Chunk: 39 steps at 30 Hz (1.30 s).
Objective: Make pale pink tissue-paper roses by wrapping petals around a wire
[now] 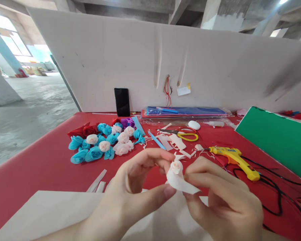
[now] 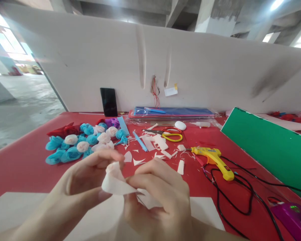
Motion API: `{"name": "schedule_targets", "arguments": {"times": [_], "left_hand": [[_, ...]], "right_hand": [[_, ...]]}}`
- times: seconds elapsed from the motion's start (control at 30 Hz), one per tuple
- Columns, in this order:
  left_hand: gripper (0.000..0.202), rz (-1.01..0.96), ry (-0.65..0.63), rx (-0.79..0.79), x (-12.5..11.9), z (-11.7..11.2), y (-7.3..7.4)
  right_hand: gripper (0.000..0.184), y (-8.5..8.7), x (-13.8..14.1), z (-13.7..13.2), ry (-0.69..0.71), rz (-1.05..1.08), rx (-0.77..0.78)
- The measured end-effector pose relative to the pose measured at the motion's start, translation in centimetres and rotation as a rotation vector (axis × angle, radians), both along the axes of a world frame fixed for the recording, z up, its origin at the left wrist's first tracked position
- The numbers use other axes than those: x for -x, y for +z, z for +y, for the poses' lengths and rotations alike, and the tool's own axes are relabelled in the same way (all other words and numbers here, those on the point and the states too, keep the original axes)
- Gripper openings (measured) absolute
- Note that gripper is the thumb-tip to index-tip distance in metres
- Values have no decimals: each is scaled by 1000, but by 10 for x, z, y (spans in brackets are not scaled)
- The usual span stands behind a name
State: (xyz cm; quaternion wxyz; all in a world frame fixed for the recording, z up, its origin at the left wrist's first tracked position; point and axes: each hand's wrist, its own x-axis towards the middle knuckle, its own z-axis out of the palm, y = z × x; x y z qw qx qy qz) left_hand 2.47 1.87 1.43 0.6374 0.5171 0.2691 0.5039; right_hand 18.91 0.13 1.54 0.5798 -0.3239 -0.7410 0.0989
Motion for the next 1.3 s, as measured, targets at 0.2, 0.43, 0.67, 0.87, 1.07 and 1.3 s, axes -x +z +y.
{"name": "schedule_targets", "arguments": {"times": [0.2,0.43,0.67,0.87,1.07,1.3], "left_hand": [[16,153,53,-95,0,-2,2],[17,172,142,-159,-4,-5,4],[18,169,186,-162,-3,-5,1],[19,145,106,-125,-3,-3,1],[13,86,10,-50,-1,-4,0],[8,40,-22,-19,0,-5,-3]], "right_hand": [[16,2,2,-4,-30,-35,-37],[13,1,3,0,-84,-162,-128],[13,1,4,-1,-110,-155,-152],[13,2,13,-3,-94,7,-46],[15,4,11,-3,48,82,91],[21,-1,6,-7,77,48,101]]}}
